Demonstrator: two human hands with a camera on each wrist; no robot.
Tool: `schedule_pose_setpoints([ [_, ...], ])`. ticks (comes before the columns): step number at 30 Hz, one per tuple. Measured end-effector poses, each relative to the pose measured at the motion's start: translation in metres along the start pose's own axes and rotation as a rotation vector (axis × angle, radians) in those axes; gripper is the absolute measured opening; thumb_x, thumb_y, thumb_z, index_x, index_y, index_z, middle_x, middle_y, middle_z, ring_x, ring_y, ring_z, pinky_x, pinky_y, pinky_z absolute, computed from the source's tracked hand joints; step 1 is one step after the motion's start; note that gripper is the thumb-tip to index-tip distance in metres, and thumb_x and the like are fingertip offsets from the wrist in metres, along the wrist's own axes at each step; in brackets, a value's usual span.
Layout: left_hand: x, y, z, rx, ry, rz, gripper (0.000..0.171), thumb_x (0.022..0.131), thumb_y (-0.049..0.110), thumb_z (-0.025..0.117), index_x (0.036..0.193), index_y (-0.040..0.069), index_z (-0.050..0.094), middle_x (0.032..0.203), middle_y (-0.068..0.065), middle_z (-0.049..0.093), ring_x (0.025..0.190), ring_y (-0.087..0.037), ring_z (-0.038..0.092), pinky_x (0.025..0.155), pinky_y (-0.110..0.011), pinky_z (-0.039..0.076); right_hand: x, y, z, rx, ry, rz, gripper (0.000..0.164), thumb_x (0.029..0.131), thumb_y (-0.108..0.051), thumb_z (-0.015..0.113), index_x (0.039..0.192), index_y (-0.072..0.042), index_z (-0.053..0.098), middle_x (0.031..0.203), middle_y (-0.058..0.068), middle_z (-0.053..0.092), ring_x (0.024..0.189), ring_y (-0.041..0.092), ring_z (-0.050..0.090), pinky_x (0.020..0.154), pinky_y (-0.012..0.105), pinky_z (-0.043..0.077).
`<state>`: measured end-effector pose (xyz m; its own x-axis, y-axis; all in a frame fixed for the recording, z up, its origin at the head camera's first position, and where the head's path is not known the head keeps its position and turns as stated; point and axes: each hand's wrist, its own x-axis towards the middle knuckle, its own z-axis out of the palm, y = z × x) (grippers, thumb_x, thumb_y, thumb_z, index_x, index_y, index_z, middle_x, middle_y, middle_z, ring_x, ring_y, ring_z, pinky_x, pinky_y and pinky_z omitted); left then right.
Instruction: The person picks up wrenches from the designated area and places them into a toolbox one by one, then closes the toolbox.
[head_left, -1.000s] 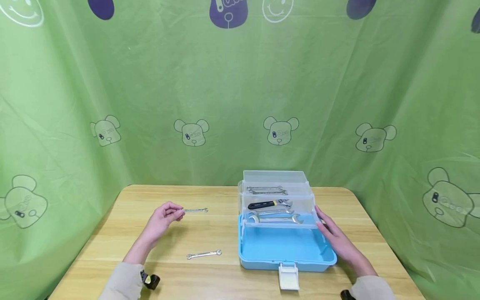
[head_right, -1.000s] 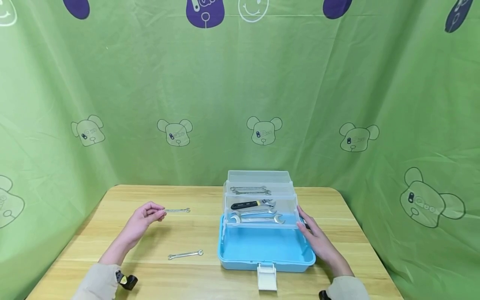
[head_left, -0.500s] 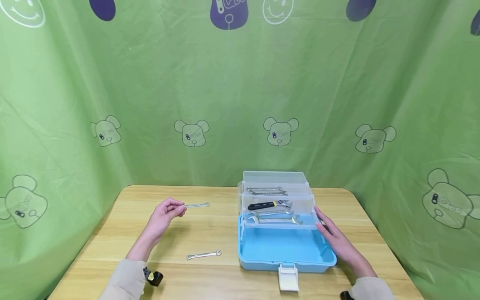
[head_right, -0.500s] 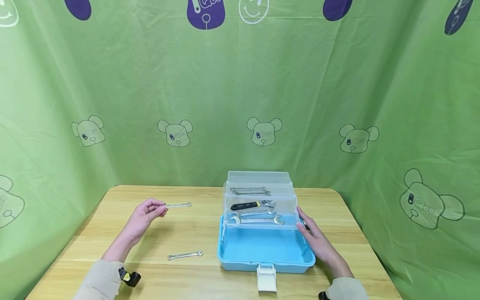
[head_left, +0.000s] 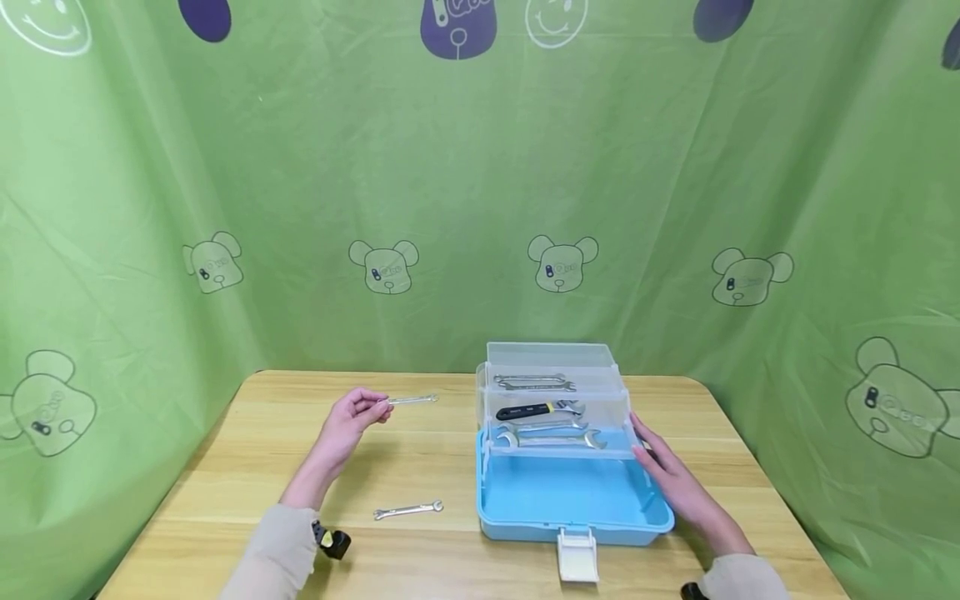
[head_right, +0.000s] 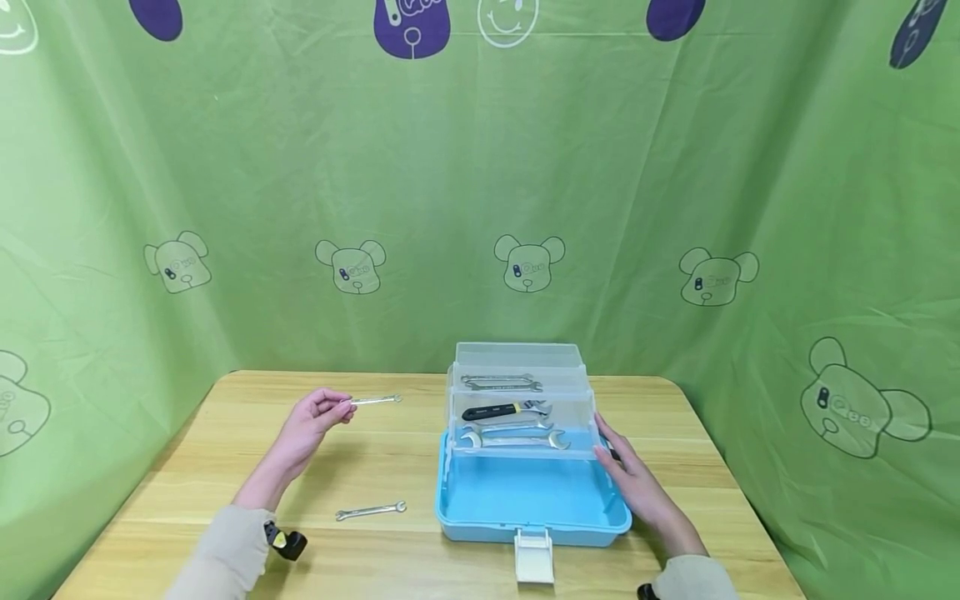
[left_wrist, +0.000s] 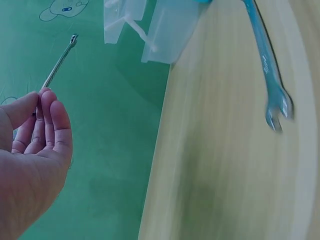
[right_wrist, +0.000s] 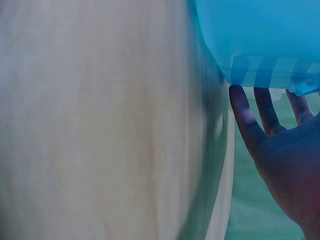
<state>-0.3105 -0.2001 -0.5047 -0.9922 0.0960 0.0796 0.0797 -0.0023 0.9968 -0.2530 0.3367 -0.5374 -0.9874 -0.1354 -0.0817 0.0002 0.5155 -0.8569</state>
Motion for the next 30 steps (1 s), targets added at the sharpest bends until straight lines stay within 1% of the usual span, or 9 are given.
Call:
schedule_pose_setpoints([
  [5,0.010,0.002,0.016,-0.032,-0.009,0.011,0.027,0.101,0.002,0.062,0.124,-0.010,0.056,0.115,-0.022,0.072,0.097,-0.016,0.071,0.094,-0.029,0.059,0.000,0.001,0.000,0.009,0.001,0.000,0.066,0.112,-0.049,0.037,0.166,-0.037,0.002,0.174,0.018,-0.002,0.154,0.058,0.002,0.113,0.084,0.013],
  [7,0.015,0.003,0.023,-0.055,-0.006,0.014,0.026,0.101,0.001,0.062,0.123,-0.010,0.057,0.117,-0.026,0.070,0.095,-0.015,0.072,0.094,-0.029,0.059,0.001,0.003,0.000,0.015,-0.001,0.004,0.066,0.111,-0.050,0.037,0.166,-0.039,0.002,0.175,0.017,-0.003,0.154,0.058,0.001,0.113,0.084,0.012],
  [9,0.020,0.004,0.031,-0.074,-0.004,0.022,0.025,0.100,0.000,0.062,0.123,-0.010,0.057,0.115,-0.024,0.071,0.093,-0.012,0.071,0.093,-0.029,0.059,0.002,0.004,0.000,0.018,-0.004,0.010,0.065,0.111,-0.050,0.036,0.166,-0.040,0.001,0.175,0.017,-0.003,0.154,0.058,0.000,0.113,0.084,0.012],
  [15,0.033,0.006,0.054,-0.135,-0.005,0.046,0.023,0.099,-0.002,0.062,0.121,-0.009,0.058,0.101,-0.007,0.075,0.092,-0.014,0.072,0.089,-0.026,0.060,0.002,0.006,-0.001,0.008,0.000,0.011,0.065,0.111,-0.051,0.036,0.165,-0.041,0.001,0.175,0.017,-0.004,0.154,0.058,0.001,0.112,0.084,0.012],
  [17,0.037,0.007,0.062,-0.152,-0.003,0.052,0.022,0.099,-0.003,0.062,0.120,-0.009,0.059,0.100,-0.005,0.075,0.092,-0.014,0.072,0.090,-0.027,0.060,0.001,0.006,-0.001,0.007,0.001,0.008,0.065,0.111,-0.051,0.036,0.165,-0.041,0.002,0.175,0.017,-0.003,0.154,0.058,0.001,0.112,0.084,0.012],
  [21,0.045,0.009,0.075,-0.183,0.001,0.063,0.022,0.099,-0.003,0.062,0.120,-0.009,0.058,0.102,-0.012,0.075,0.092,-0.015,0.072,0.092,-0.030,0.060,0.001,0.005,-0.001,0.005,0.002,0.000,0.065,0.111,-0.050,0.036,0.166,-0.040,0.002,0.175,0.017,-0.003,0.154,0.058,0.001,0.112,0.085,0.012],
  [26,0.054,0.015,0.089,-0.190,-0.019,0.055,0.027,0.101,-0.001,0.060,0.125,-0.012,0.055,0.117,-0.027,0.070,0.094,-0.014,0.071,0.103,-0.041,0.056,0.001,0.005,-0.001,0.003,0.001,0.006,0.066,0.111,-0.050,0.036,0.166,-0.038,0.002,0.175,0.017,-0.003,0.154,0.058,0.001,0.113,0.084,0.012],
  [28,0.059,0.017,0.094,-0.185,-0.030,0.053,0.029,0.102,0.000,0.060,0.127,-0.013,0.054,0.121,-0.030,0.068,0.095,-0.012,0.071,0.105,-0.043,0.055,0.001,0.004,-0.001,0.005,0.002,0.011,0.066,0.111,-0.051,0.036,0.166,-0.037,0.002,0.175,0.017,-0.003,0.154,0.058,0.001,0.113,0.084,0.012],
  [30,0.063,0.018,0.098,-0.176,-0.029,0.053,0.029,0.102,0.001,0.060,0.127,-0.013,0.054,0.118,-0.028,0.069,0.094,-0.011,0.071,0.104,-0.040,0.056,0.002,0.003,-0.001,0.007,0.001,0.012,0.066,0.111,-0.051,0.036,0.166,-0.038,0.002,0.175,0.017,-0.003,0.154,0.057,0.001,0.113,0.084,0.012],
])
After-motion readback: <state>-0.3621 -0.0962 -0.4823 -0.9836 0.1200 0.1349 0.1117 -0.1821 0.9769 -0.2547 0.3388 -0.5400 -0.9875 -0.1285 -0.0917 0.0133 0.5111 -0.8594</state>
